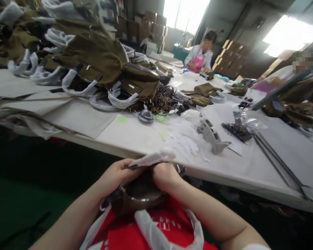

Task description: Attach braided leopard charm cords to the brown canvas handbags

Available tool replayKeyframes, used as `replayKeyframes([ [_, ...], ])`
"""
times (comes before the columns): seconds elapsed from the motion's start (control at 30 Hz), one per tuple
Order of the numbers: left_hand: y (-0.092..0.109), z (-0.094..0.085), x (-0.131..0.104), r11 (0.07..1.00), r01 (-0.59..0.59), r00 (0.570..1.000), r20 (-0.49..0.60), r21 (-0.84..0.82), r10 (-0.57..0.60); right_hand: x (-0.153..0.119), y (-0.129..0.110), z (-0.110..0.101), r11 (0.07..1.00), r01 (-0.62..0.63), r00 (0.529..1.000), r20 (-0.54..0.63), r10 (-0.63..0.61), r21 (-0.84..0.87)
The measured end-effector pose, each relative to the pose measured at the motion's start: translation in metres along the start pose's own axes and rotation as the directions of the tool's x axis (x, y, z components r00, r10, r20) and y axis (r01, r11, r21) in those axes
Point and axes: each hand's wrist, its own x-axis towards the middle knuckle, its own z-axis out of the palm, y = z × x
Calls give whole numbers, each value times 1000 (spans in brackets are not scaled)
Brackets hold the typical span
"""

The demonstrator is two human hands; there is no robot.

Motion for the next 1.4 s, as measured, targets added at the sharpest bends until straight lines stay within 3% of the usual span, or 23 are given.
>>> replayKeyframes([
  [0.13,1,-4,4,996,-14,999,-36,-92,10,-2,7,-11,978,-54,993,95,74,-201],
  [0.23,-9,-9,12,992,-18,998,-62,-128,11,-6,1,-5,938,102,988,143,-57,-330],
  [0.33,-16,-11,17,990,-18,999,-45,-142,12,-5,-4,8,907,320,937,233,-261,-272],
  [0.47,-5,-6,10,996,-55,994,-98,-71,48,-5,-10,15,904,381,888,348,-300,-194],
  [0.6,25,0,-17,979,-142,953,-247,146,175,-23,-34,-15,930,368,863,369,-346,14],
  [0.7,36,-1,-29,971,-134,954,-240,199,181,-34,-51,-34,920,385,860,335,-384,66],
  [0.77,29,-6,-20,969,-110,965,-211,219,157,-31,-49,-30,919,388,859,333,-389,73],
  [0.93,-7,-30,35,984,-42,986,-150,176,69,-2,-23,-4,934,353,843,414,-344,58],
  [1.07,-15,-43,48,981,-81,987,-126,177,104,6,-31,-33,933,332,894,271,-358,136],
  [1.17,-12,-45,41,985,-55,991,-113,161,74,21,-32,-71,951,276,960,12,-280,139],
  [1.27,-8,-44,37,985,-69,990,-114,158,87,61,-6,-93,994,53,961,-265,-76,-95],
  [1.33,-7,-42,37,976,-106,985,-115,191,129,92,20,-91,929,-131,966,-254,42,-346],
  [1.4,-7,-41,36,966,-126,982,-110,228,154,115,43,-79,840,-207,973,-192,126,-502],
])
